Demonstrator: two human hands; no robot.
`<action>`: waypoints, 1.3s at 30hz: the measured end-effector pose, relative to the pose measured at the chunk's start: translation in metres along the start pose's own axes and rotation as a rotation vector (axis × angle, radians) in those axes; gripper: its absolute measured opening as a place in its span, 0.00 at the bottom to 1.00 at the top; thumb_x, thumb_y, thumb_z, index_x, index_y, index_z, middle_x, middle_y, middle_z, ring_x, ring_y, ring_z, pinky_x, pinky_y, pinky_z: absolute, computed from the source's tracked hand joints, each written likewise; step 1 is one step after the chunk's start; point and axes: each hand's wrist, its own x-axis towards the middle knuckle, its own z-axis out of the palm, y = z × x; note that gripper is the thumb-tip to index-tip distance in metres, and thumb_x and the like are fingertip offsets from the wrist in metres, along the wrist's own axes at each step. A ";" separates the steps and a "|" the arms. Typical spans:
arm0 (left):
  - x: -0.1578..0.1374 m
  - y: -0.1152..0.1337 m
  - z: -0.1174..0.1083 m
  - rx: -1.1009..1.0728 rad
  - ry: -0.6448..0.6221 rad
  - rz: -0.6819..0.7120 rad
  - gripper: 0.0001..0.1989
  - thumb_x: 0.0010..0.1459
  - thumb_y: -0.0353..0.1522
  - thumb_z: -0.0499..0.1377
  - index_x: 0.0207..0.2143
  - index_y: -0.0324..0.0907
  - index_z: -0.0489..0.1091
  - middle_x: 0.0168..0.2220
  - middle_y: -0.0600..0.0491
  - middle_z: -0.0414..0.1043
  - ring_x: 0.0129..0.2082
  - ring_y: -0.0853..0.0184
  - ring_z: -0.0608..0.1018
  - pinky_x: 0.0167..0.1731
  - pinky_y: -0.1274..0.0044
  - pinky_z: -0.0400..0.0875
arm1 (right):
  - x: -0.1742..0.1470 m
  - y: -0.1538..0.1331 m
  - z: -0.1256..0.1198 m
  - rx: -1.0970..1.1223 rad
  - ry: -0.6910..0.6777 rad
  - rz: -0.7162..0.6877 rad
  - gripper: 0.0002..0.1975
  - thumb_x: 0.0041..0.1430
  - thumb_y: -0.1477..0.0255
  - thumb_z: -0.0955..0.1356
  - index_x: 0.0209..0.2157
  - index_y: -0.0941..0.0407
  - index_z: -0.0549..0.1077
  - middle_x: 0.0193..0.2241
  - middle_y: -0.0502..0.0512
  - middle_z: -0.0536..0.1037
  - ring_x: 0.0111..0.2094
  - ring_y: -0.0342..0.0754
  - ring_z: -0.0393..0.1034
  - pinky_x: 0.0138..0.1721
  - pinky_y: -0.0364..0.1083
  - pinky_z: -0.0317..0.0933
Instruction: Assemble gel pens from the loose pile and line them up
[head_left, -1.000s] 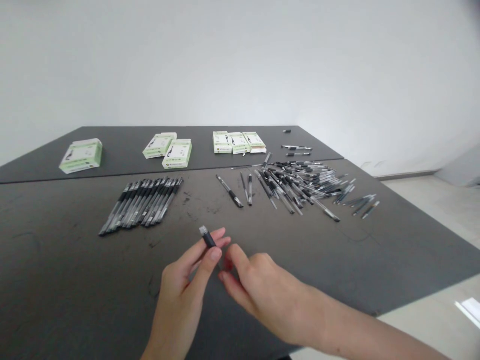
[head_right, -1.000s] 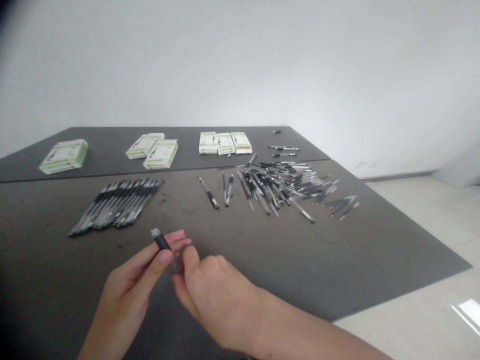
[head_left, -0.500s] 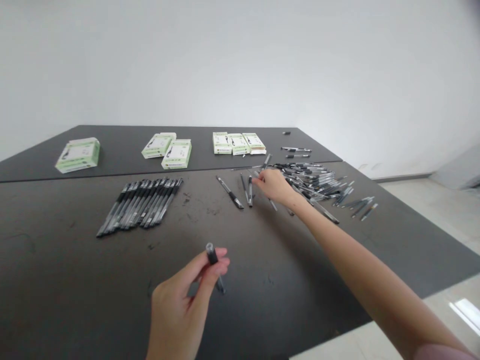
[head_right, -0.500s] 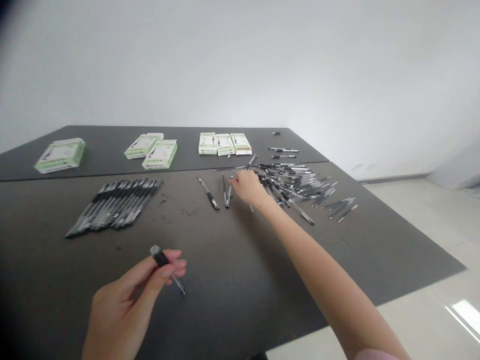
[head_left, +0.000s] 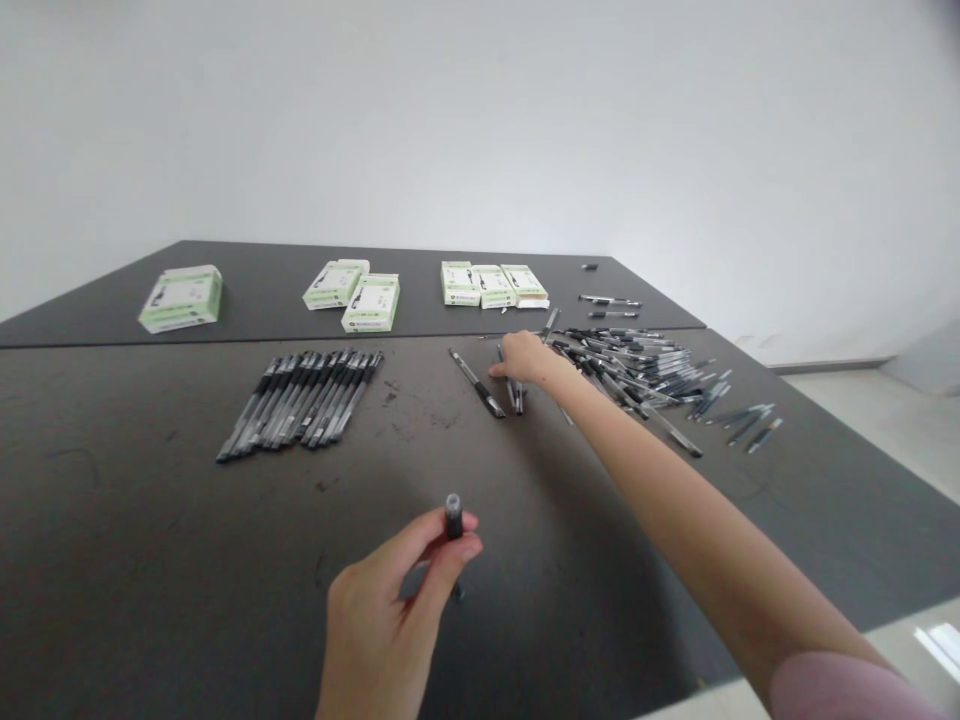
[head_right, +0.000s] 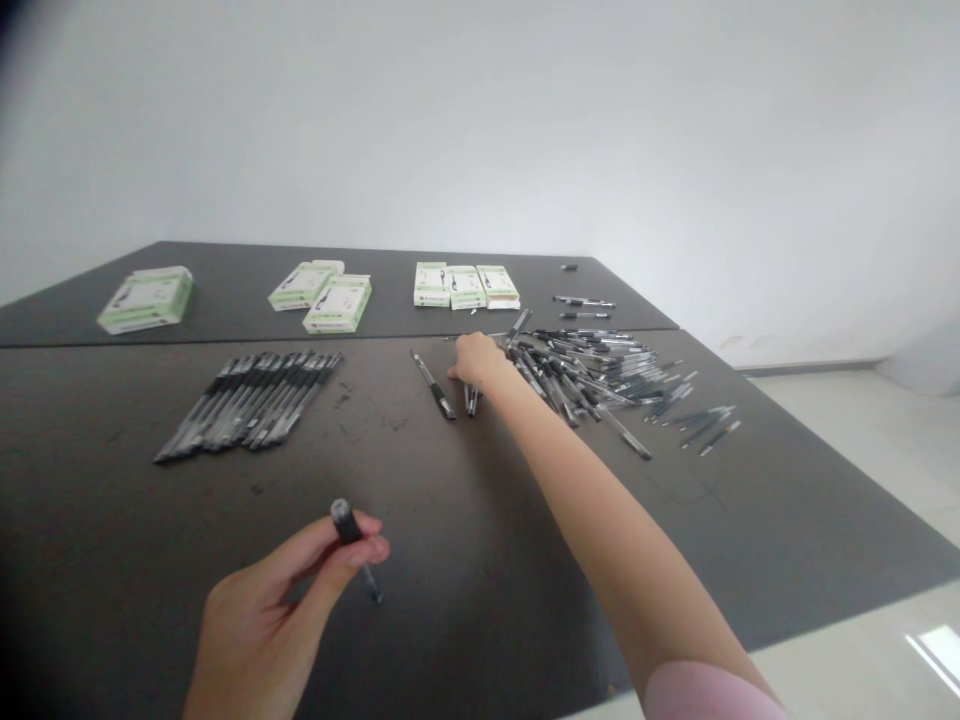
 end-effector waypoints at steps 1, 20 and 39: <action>0.000 0.000 0.000 -0.006 -0.003 0.000 0.07 0.52 0.39 0.58 0.29 0.50 0.75 0.26 0.62 0.79 0.27 0.70 0.80 0.29 0.84 0.75 | 0.001 -0.002 0.000 -0.003 -0.020 -0.005 0.19 0.56 0.65 0.67 0.45 0.62 0.70 0.44 0.64 0.72 0.45 0.52 0.68 0.44 0.50 0.63; 0.003 0.009 0.009 -0.019 0.050 0.056 0.04 0.51 0.34 0.60 0.30 0.52 0.75 0.27 0.67 0.78 0.26 0.78 0.80 0.30 0.92 0.70 | -0.081 -0.023 -0.027 0.730 0.566 -0.184 0.13 0.65 0.65 0.53 0.32 0.56 0.61 0.14 0.45 0.65 0.15 0.39 0.62 0.19 0.38 0.53; 0.004 0.012 0.010 0.130 0.035 0.233 0.02 0.54 0.34 0.59 0.31 0.51 0.72 0.28 0.69 0.78 0.25 0.80 0.79 0.27 0.94 0.69 | -0.147 -0.056 0.002 1.061 0.884 -0.415 0.04 0.66 0.67 0.54 0.38 0.51 0.54 0.18 0.44 0.63 0.12 0.37 0.60 0.15 0.40 0.55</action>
